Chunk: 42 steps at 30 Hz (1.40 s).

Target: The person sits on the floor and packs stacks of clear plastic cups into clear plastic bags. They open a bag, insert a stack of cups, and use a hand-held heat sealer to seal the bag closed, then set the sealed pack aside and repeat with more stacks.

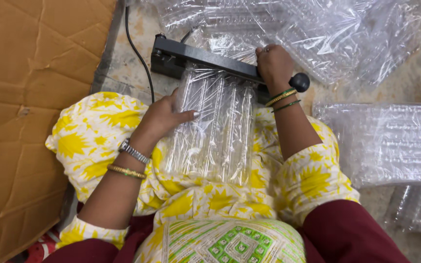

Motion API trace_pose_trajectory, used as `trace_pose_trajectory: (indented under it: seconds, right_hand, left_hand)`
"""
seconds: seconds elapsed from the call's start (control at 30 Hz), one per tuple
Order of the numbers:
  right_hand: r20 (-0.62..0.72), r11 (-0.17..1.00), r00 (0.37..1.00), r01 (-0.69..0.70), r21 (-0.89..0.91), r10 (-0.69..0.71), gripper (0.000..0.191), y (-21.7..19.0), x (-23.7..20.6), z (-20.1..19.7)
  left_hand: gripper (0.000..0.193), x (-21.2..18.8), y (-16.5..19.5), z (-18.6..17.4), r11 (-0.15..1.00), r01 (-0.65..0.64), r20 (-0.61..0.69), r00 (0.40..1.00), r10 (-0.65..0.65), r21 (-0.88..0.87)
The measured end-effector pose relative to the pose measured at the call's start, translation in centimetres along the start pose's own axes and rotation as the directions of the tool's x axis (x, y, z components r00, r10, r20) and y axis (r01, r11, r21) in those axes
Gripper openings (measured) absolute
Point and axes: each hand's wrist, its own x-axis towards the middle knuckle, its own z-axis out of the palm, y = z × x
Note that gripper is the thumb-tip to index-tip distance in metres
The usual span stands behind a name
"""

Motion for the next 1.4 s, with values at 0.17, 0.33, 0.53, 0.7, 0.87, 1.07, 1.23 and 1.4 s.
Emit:
trace_pose_trajectory:
  seconds: [0.17, 0.33, 0.53, 0.7, 0.87, 1.07, 1.23, 1.4]
  right_hand:
    - [0.097, 0.982, 0.981, -0.157, -0.106, 0.167, 0.060, -0.9, 0.7, 0.1]
    - [0.141, 0.987, 0.979, -0.138, -0.087, 0.149, 0.066, -1.4, 0.9, -0.4]
    - [0.188, 0.982, 0.966, -0.158, -0.104, 0.176, 0.067, -1.2, 1.3, -0.1]
    - [0.136, 0.990, 0.981, -0.128, -0.062, 0.136, 0.068, -0.4, 1.4, 0.5]
    - [0.034, 0.997, 0.997, -0.074, -0.015, 0.075, 0.067, -0.4, 0.8, 0.7]
    - [-0.274, 0.993, 0.958, 0.108, 0.048, -0.091, 0.050, -3.2, -2.3, -2.1]
    - [-0.456, 0.730, 0.593, 0.648, -0.218, -0.663, 0.048, -4.9, -10.7, -4.8]
    - [-0.427, 0.871, 0.873, 0.386, 0.305, -0.237, 0.083, -3.6, -20.1, -4.6]
  left_hand:
    - [0.063, 1.4, -0.2, 0.6, 1.000, -0.013, -0.181, 0.983, 0.016, 0.016]
    - [0.072, 2.8, -0.1, 1.0, 0.999, 0.011, -0.129, 0.992, -0.015, -0.031]
    - [0.077, 3.4, -0.4, 1.9, 0.997, -0.061, -0.136, 0.988, 0.068, 0.057]
    - [0.079, 3.7, -0.6, 2.1, 0.999, -0.027, -0.111, 0.993, 0.031, 0.038]
    - [0.078, 3.9, -1.1, 2.3, 0.998, -0.067, -0.094, 0.993, 0.065, -0.022]
    - [0.082, 4.0, -2.5, 2.6, 0.979, -0.178, -0.107, 0.980, 0.167, -0.098]
    - [0.085, 4.1, -4.0, 2.7, 0.971, -0.225, -0.108, 0.970, 0.217, -0.077]
    - [0.078, 4.4, -4.0, 2.7, 0.987, -0.149, -0.062, 0.987, 0.146, -0.057]
